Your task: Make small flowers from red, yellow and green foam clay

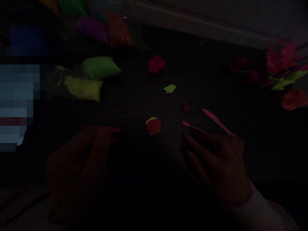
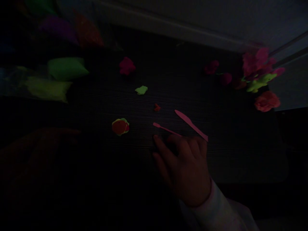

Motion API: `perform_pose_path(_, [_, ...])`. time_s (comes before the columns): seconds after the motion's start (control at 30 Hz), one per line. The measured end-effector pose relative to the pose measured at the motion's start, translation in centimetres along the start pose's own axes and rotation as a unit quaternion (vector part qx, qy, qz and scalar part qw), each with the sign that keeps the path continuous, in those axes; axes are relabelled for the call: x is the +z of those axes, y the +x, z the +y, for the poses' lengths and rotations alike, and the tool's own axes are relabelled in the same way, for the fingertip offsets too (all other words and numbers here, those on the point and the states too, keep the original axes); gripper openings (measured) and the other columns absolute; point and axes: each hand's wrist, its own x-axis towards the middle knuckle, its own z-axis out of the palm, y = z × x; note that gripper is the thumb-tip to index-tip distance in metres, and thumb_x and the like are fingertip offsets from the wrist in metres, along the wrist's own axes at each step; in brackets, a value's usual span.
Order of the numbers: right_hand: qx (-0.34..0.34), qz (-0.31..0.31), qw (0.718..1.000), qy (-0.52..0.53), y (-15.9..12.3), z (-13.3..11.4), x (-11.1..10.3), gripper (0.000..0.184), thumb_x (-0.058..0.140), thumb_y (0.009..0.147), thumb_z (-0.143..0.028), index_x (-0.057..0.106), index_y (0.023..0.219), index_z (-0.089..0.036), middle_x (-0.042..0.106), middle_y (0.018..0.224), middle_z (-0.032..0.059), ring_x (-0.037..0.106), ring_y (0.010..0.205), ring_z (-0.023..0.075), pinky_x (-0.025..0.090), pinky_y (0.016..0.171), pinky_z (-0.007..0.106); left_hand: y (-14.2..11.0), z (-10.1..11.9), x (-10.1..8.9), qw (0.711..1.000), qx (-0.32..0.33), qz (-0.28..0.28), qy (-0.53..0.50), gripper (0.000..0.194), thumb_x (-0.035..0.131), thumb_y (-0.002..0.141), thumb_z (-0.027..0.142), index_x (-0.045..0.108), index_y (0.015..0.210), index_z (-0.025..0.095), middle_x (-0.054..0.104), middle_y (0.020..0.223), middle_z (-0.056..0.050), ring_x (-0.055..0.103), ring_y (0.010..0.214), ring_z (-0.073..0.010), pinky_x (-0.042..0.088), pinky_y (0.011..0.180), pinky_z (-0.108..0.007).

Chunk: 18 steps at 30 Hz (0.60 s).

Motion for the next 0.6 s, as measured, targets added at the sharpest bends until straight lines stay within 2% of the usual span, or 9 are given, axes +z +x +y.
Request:
perform_pose_path(0.1, [-0.008, 0.005, 1.0, 0.001, 0.08, -0.04, -0.01, 0.027, 0.053, 0.077, -0.031, 0.061, 0.1, -0.021, 0.051, 0.088, 0.0091, 0.046, 0.076, 0.0225, 0.033, 0.066, 0.04, 0.01, -0.23, -0.05, 0.999, -0.034, -0.027, -0.002, 0.033, 0.04, 0.073, 0.051, 0.065, 0.07, 0.031, 0.065, 0.062, 0.004, 0.06, 0.056, -0.0148, 0.041, 0.048, -0.028])
perform_pose_path(0.2, [-0.009, -0.011, 1.0, -0.004, 0.15, -0.09, -0.03, 0.03, 0.051, 0.078, -0.032, 0.06, 0.104, -0.02, 0.05, 0.09, 0.0096, 0.046, 0.076, 0.022, 0.033, 0.066, 0.04, 0.04, -0.26, -0.05, 0.999, -0.047, -0.018, 0.0, 0.033, 0.04, 0.072, 0.052, 0.065, 0.07, 0.031, 0.063, 0.061, 0.004, 0.059, 0.054, -0.0153, 0.04, 0.048, -0.028])
perform_pose_path(0.6, [-0.011, -0.019, 1.0, -0.009, 0.17, -0.1, 0.0, 0.032, 0.049, 0.079, -0.034, 0.058, 0.105, -0.02, 0.051, 0.09, 0.0096, 0.048, 0.075, 0.0221, 0.033, 0.066, 0.04, -0.02, 0.06, -0.15, 0.998, -0.058, -0.029, -0.005, 0.034, 0.04, 0.072, 0.053, 0.065, 0.07, 0.03, 0.062, 0.061, 0.004, 0.058, 0.055, -0.0139, 0.039, 0.049, -0.028])
